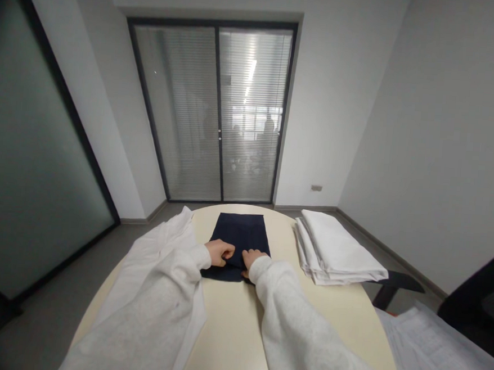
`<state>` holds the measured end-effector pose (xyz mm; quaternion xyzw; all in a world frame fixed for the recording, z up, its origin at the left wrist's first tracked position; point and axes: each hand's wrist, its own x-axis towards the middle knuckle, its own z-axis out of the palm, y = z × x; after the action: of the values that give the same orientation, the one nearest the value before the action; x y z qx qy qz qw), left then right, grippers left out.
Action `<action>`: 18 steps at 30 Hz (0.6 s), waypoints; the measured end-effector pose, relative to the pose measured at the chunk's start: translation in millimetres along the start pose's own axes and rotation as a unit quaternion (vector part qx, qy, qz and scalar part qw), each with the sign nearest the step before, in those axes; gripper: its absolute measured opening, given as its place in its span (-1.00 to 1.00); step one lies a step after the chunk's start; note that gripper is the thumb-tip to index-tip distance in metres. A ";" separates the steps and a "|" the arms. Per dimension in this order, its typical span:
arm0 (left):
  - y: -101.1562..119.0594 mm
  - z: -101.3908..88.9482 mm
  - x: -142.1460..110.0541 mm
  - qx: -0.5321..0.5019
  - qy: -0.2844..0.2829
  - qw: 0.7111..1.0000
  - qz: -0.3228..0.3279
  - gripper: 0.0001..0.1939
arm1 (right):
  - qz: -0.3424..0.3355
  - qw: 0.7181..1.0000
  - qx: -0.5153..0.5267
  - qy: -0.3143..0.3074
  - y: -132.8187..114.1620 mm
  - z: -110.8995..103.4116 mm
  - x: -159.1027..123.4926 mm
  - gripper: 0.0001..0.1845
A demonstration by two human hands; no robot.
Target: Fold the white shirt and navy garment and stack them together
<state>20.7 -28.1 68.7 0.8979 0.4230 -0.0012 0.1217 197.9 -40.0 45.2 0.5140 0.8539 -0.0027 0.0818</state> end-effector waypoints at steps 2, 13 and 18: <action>2.2 -3.3 -2.9 -0.012 0.010 1.000 0.007 -0.83 | -0.015 1.000 -0.007 0.001 -1.4 -3.1 -1.5 -0.47; 13.3 4.5 0.4 -0.015 -0.079 0.996 -0.036 -0.74 | -0.010 0.999 -0.012 -0.037 -2.9 -26.7 -15.3 -0.57; 11.8 20.2 6.9 -0.017 -0.126 0.991 -0.038 -0.71 | -0.071 0.994 0.040 0.066 -8.1 -24.7 -13.4 -0.73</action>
<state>36.1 -34.5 51.0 0.8719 0.4377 -0.1117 0.1889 193.6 -53.4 70.8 0.4542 0.8908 -0.0091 0.0040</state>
